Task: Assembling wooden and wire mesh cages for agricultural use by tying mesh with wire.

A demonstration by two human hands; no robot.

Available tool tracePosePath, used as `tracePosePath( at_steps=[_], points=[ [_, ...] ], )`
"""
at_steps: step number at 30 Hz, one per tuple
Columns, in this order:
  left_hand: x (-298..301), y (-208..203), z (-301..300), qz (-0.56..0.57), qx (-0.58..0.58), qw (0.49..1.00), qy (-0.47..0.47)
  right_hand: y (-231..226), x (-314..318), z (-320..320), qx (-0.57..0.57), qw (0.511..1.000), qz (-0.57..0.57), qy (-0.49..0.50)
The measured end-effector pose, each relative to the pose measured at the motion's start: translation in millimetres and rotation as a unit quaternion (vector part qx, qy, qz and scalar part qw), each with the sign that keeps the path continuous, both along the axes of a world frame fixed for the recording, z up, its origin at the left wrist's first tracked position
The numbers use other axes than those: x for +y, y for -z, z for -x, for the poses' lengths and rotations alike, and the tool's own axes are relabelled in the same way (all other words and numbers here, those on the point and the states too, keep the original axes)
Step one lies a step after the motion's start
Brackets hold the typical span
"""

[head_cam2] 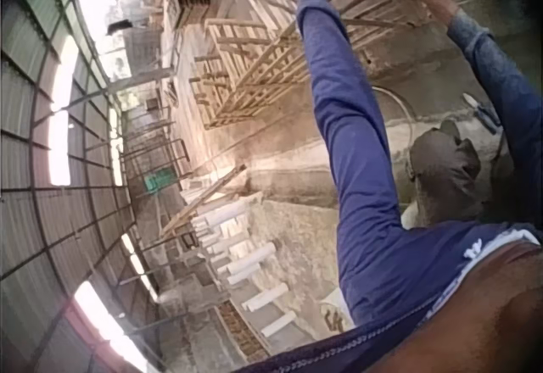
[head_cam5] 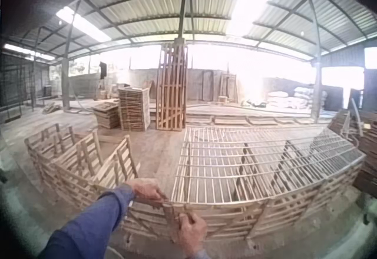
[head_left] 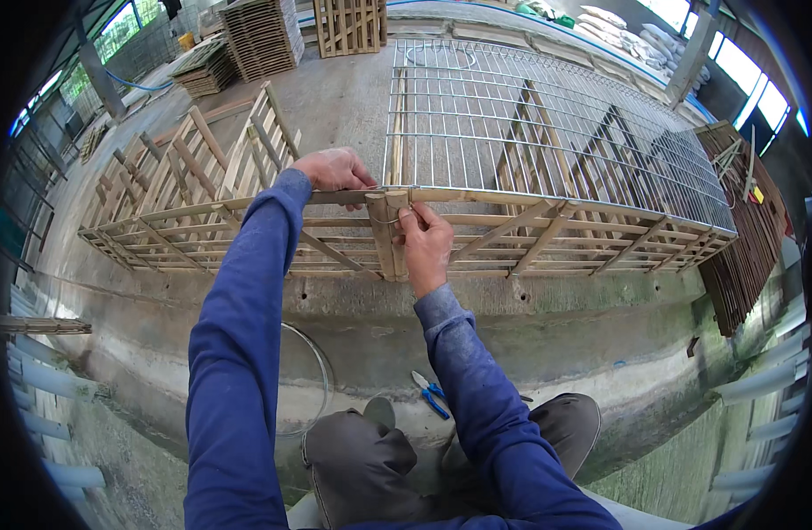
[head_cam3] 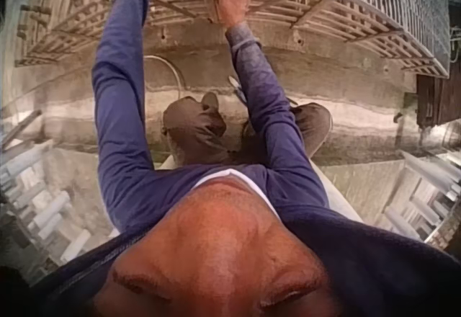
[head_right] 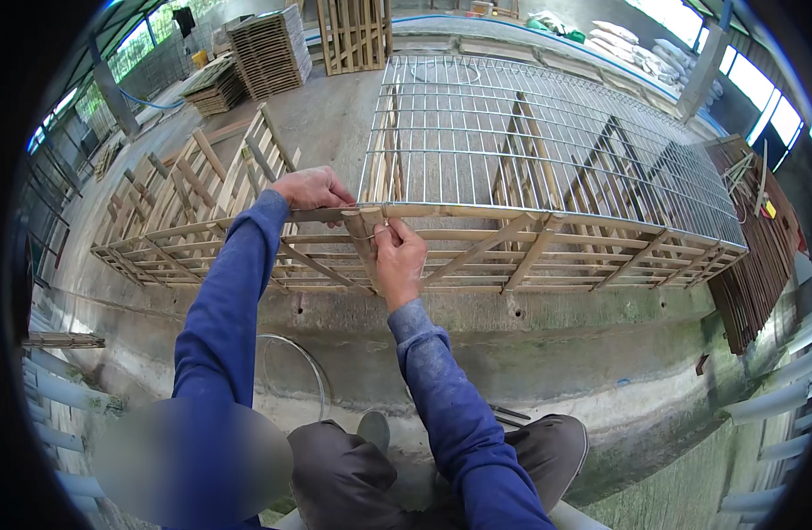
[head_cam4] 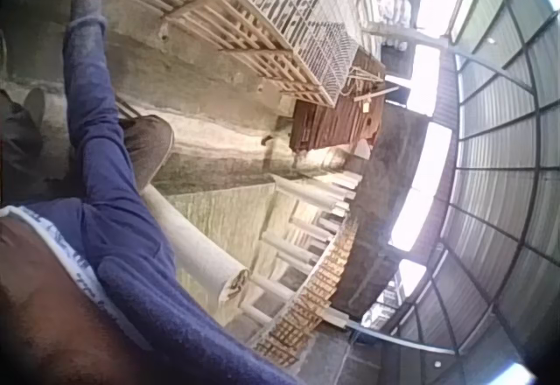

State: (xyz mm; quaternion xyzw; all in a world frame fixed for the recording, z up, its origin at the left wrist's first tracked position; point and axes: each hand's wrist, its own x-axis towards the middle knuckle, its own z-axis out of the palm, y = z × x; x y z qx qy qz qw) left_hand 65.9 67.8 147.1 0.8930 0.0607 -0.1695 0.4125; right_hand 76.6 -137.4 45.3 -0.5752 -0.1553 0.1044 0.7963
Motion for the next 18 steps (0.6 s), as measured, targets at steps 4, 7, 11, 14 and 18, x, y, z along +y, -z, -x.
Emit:
tracePosePath(
  at_steps=[4,7,11,14,18],
  points=[
    [-1.2,2.6,-4.4,-0.071,0.029,0.997,0.002,-12.5,1.4,12.7,-0.07,0.995,0.025,0.07],
    [-4.2,-1.9,-7.5,-0.074,0.083,0.994,0.007,16.0,-1.1,35.3,0.024,0.995,-0.028,0.089],
    [-7.5,-11.7,-7.2,-0.222,0.046,0.972,0.065,6.3,29.5,57.2,0.078,0.992,-0.012,-0.103],
    [1.6,-1.2,-10.4,-0.182,0.059,0.98,0.046,4.6,57.8,51.1,0.242,0.945,-0.106,-0.192],
    [11.3,8.3,-11.7,-0.16,0.048,0.984,0.062,5.4,72.4,51.5,0.274,0.931,-0.134,-0.202]
  ],
)
